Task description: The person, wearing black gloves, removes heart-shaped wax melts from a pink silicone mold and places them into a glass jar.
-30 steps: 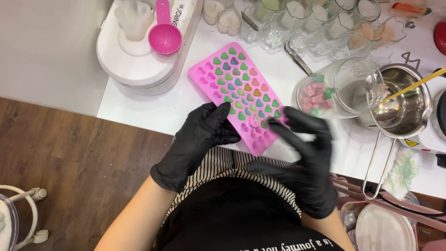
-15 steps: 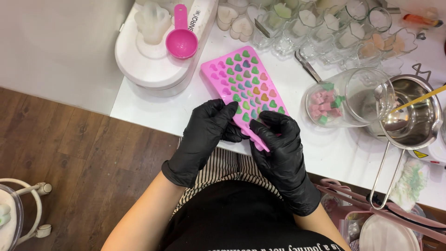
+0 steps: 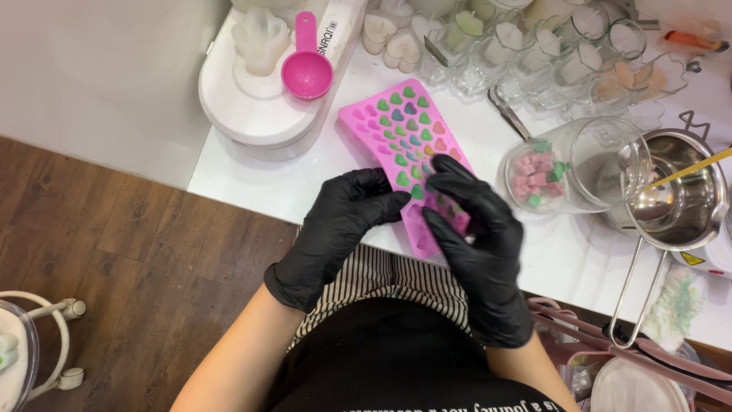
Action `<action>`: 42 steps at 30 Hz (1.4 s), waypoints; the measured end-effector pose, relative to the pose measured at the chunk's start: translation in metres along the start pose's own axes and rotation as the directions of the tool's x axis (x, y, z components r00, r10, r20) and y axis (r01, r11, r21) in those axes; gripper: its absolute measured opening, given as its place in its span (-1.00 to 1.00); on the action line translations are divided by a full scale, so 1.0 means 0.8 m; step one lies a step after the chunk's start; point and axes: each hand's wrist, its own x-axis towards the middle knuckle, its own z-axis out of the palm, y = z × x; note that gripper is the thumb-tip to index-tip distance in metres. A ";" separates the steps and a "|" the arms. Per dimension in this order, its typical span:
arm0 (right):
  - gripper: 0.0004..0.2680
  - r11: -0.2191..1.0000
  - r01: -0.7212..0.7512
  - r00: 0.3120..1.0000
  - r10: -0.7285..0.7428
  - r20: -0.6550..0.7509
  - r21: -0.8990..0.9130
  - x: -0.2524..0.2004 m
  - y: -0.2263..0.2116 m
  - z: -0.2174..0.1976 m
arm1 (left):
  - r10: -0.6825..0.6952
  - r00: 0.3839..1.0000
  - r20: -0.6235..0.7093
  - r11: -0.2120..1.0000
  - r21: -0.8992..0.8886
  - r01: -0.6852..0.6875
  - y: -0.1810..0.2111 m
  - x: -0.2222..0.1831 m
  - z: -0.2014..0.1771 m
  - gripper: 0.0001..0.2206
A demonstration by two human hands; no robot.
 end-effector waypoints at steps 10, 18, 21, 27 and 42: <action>-0.62 0.988 0.108 0.994 -0.109 0.000 0.115 -0.001 0.028 0.032 | 0.076 0.983 -0.168 0.997 -0.009 -0.079 -0.041 0.015 -0.002 -0.79; -0.51 0.940 0.057 0.998 -0.064 0.009 0.337 -0.004 0.045 0.037 | 0.109 0.971 -0.213 0.991 0.105 -0.088 -0.049 0.014 -0.005 -0.89; -0.50 0.938 0.038 0.999 -0.044 0.011 0.345 -0.004 0.041 0.036 | 0.111 0.970 -0.216 0.989 0.120 -0.087 -0.041 0.010 -0.001 -0.90; -0.50 0.943 0.061 0.997 -0.070 0.016 0.326 -0.004 0.038 0.031 | 0.208 0.959 -0.195 0.973 0.142 -0.182 -0.037 0.012 0.009 -0.89; -0.72 0.894 0.019 1.000 -0.025 0.008 0.448 -0.006 0.042 0.017 | 0.192 0.980 -0.044 0.980 -0.049 -0.194 -0.062 0.034 0.008 -0.92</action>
